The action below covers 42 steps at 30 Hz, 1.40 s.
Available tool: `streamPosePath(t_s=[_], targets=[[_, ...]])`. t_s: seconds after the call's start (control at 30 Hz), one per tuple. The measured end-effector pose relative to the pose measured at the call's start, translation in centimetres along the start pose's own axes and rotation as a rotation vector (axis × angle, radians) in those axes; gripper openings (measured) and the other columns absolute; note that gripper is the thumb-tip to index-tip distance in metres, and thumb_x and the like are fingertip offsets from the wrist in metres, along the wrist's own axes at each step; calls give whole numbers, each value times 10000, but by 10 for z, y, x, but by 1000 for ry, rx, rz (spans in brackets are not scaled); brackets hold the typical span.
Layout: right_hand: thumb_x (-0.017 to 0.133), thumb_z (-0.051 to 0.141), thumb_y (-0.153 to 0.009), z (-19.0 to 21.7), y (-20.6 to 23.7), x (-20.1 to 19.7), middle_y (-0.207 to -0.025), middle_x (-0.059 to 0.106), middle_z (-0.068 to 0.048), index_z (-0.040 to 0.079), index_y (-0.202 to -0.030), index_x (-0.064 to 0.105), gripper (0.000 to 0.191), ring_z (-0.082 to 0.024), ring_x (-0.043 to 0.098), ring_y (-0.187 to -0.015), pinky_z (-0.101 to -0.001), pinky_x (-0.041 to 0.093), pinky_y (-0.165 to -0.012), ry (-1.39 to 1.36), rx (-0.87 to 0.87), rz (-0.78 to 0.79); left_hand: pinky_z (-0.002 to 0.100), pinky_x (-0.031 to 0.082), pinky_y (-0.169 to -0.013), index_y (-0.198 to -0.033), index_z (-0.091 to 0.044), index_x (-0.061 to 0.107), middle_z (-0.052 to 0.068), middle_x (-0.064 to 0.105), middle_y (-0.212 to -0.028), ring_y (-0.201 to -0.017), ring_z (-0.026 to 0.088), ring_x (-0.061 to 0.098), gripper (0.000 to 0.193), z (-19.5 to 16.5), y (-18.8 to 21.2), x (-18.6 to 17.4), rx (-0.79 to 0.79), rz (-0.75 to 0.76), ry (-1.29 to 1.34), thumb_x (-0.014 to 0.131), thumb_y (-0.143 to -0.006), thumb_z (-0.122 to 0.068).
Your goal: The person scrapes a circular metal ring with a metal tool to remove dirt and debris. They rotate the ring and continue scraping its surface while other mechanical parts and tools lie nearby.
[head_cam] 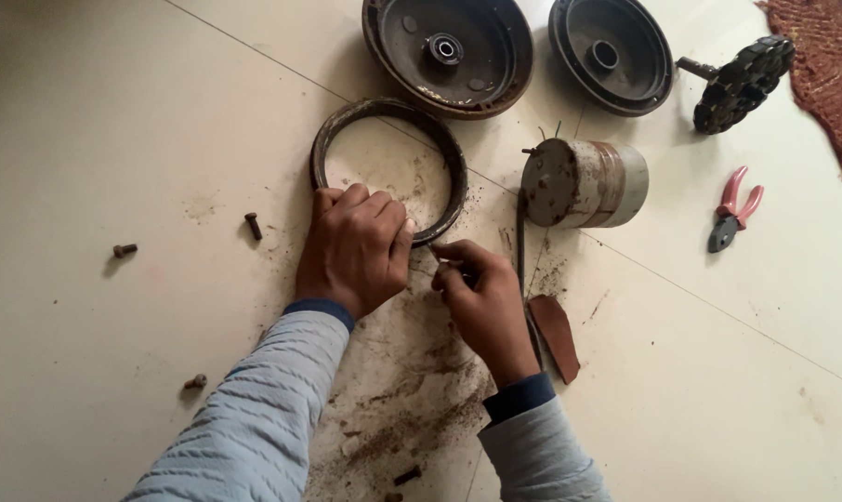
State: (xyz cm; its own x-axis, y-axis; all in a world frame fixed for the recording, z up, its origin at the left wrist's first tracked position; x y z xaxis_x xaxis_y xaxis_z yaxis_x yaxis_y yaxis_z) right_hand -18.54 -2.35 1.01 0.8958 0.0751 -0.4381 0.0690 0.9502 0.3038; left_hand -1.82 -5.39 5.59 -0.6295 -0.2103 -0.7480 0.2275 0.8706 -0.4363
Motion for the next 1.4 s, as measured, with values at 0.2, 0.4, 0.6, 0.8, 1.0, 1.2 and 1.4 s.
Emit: streamPosePath(t_s=[0.2,0.4,0.6,0.8,1.0,1.2,1.4], targets=[[581,48,-932,20,1,-11,-739,727,-70,-6,-1130,736,257,-106,677,-672,-270,537,-620,96,-179,-129,448,419,-912,-794,-89,642,85,675,-837,-876,292,619,193,-1,0,1,-6,22,-13,585,-939,-201],[592,50,-910,25,9,-7,-755,731,-126,-1,-1084,721,223,-164,717,-690,-300,570,-667,108,-226,-171,450,424,-915,-785,-95,641,84,672,-821,-868,290,618,190,-1,0,1,-1,27,-27,598,-936,-201],[611,34,-897,53,24,0,-889,732,-231,-24,-1037,709,180,-387,727,-821,-409,564,-738,297,-432,-267,458,426,-909,-792,-101,639,82,677,-851,-884,296,616,180,-2,1,-2,24,-13,-26,602,-937,-201],[593,11,-894,69,43,8,-916,715,-243,-37,-1047,697,191,-395,704,-857,-422,551,-759,288,-492,-326,464,424,-897,-793,-97,638,81,674,-838,-901,303,620,171,-5,-2,-2,29,-11,-52,600,-909,-217],[561,18,-931,37,30,5,-1005,714,-141,21,-1417,619,489,-212,660,-806,-328,568,-659,-288,81,-126,464,423,-913,-803,-87,637,91,675,-847,-906,297,622,210,0,2,1,11,14,-12,582,-947,-230],[517,126,-916,16,44,2,-1101,704,-69,93,-1467,448,556,-208,732,-770,-284,537,-586,-939,407,-66,462,428,-964,-906,-69,665,116,680,-941,-983,312,616,224,4,1,10,3,-3,-53,554,-1029,-219],[554,134,-998,5,56,15,-1093,662,-181,-84,-1414,523,470,-132,543,-686,-251,454,-518,-972,374,43,479,410,-943,-943,-26,738,150,671,-996,-1024,330,598,476,12,-1,8,77,169,-157,715,-869,-495]])
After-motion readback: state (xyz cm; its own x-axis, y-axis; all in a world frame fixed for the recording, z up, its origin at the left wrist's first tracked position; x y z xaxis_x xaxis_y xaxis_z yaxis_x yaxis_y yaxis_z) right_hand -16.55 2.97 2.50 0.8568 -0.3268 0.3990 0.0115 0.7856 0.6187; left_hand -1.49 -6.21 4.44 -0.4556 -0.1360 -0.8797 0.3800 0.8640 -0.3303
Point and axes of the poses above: each hand's wrist, its own y-axis away from the middle knuckle, its own x-axis out of the palm, z = x × y, the point moved 8 cm from there along -y, towards the middle knuckle
